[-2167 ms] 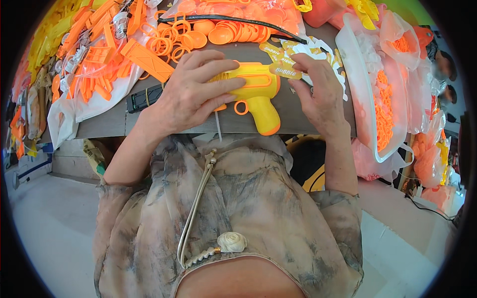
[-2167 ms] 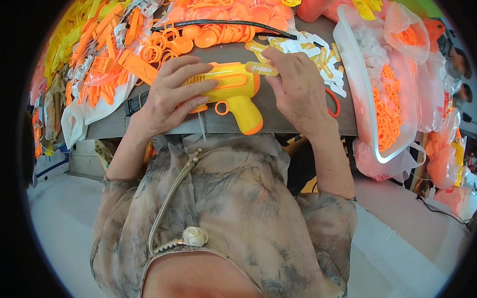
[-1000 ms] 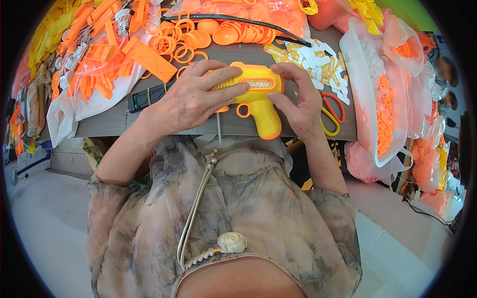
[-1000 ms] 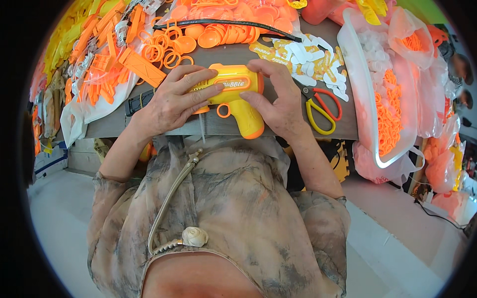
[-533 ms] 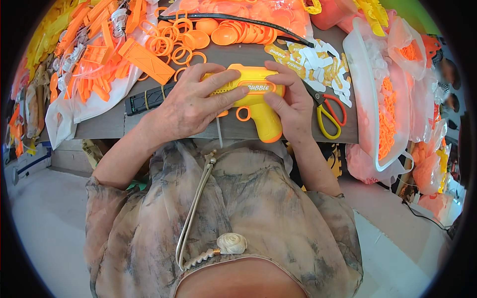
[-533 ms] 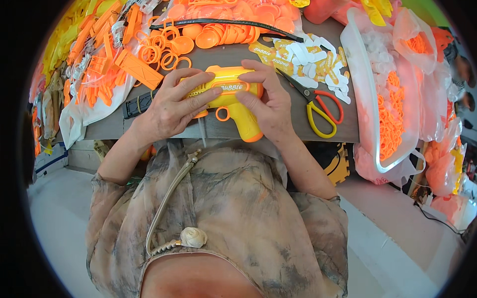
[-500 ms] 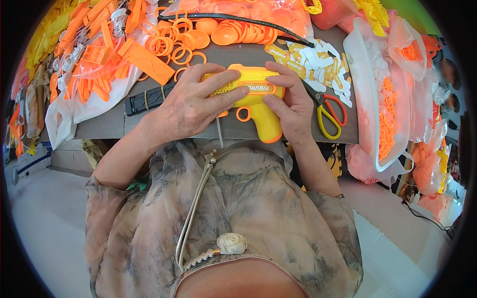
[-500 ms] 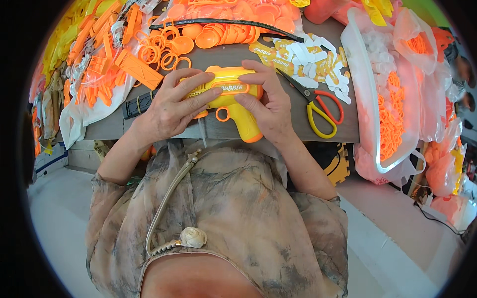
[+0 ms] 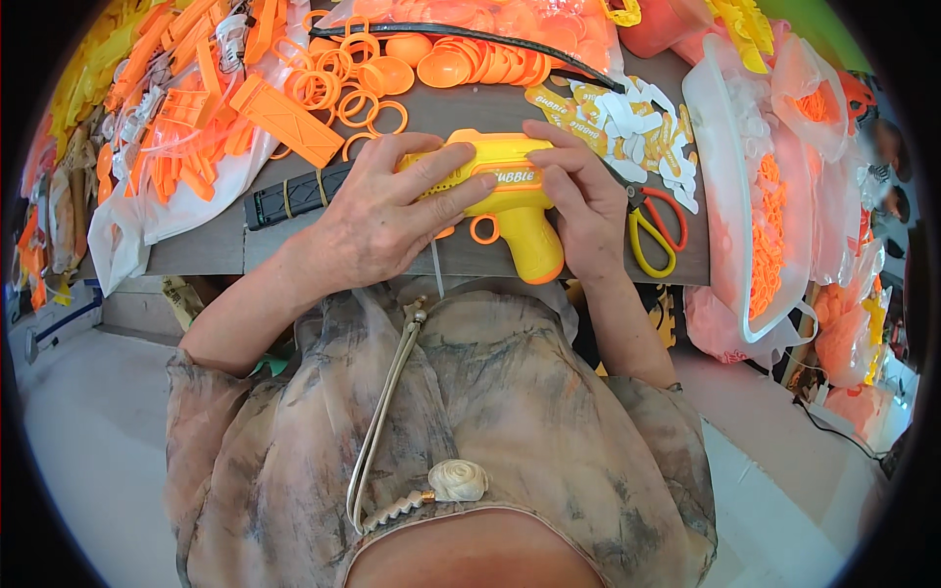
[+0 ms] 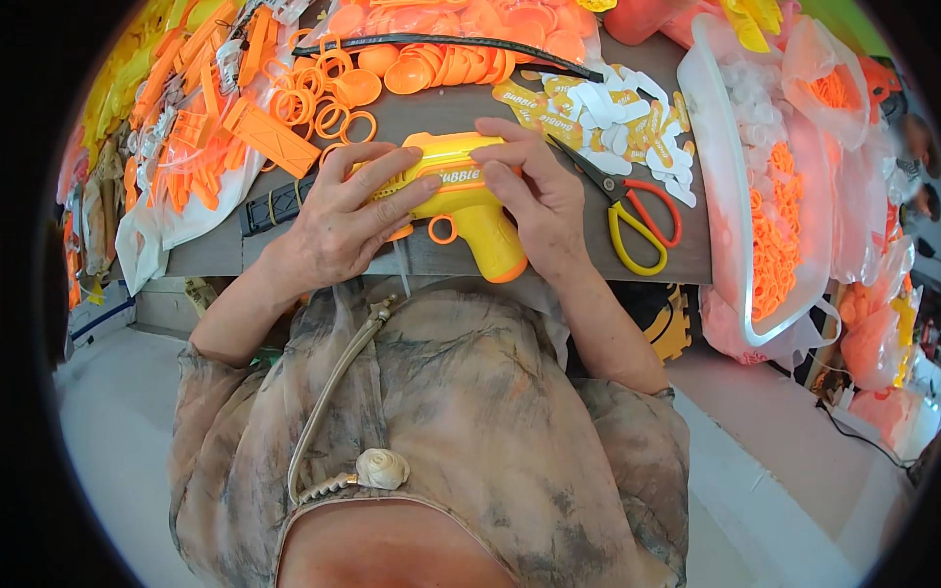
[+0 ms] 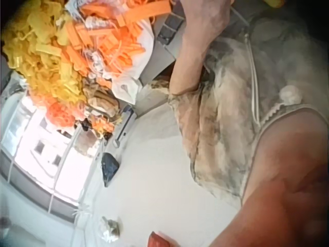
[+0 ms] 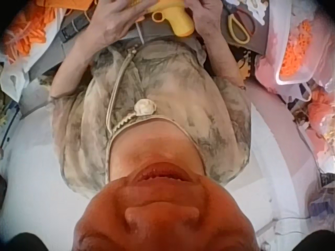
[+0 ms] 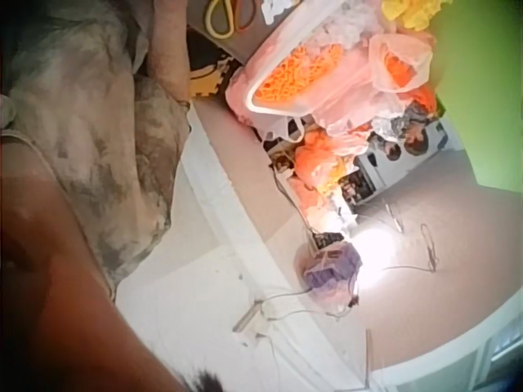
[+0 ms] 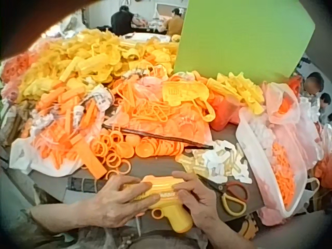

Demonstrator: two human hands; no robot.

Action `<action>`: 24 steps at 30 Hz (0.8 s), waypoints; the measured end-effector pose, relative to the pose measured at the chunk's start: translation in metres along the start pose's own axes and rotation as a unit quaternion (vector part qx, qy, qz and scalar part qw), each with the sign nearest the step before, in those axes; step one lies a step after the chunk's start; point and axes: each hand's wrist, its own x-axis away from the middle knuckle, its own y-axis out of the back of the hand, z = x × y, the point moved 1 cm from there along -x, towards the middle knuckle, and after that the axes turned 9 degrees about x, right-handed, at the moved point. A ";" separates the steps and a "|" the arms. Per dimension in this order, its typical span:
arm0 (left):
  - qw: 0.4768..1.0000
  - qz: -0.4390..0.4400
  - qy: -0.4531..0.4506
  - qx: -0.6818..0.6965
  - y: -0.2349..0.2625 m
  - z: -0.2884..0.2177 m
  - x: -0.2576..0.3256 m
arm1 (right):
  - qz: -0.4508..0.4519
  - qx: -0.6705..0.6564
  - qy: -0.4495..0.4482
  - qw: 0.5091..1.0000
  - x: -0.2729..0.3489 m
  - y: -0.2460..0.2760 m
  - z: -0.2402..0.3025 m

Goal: Assemble plastic toy gun components at a workshop bench.

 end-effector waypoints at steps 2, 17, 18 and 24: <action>1.000 -0.005 0.003 0.004 -0.001 -0.001 0.002 | 0.005 -0.010 -0.014 1.000 -0.004 -0.002 0.004; 1.000 -0.014 -0.009 -0.019 -0.004 -0.001 0.004 | 0.055 -0.133 -0.096 0.985 -0.013 -0.001 0.011; 1.000 -0.019 -0.007 -0.018 -0.005 -0.002 0.005 | 0.075 -0.151 -0.121 0.978 -0.014 0.000 0.012; 0.999 -0.033 -0.005 -0.019 -0.007 -0.002 0.005 | 0.107 -0.167 -0.128 0.972 -0.021 0.006 0.013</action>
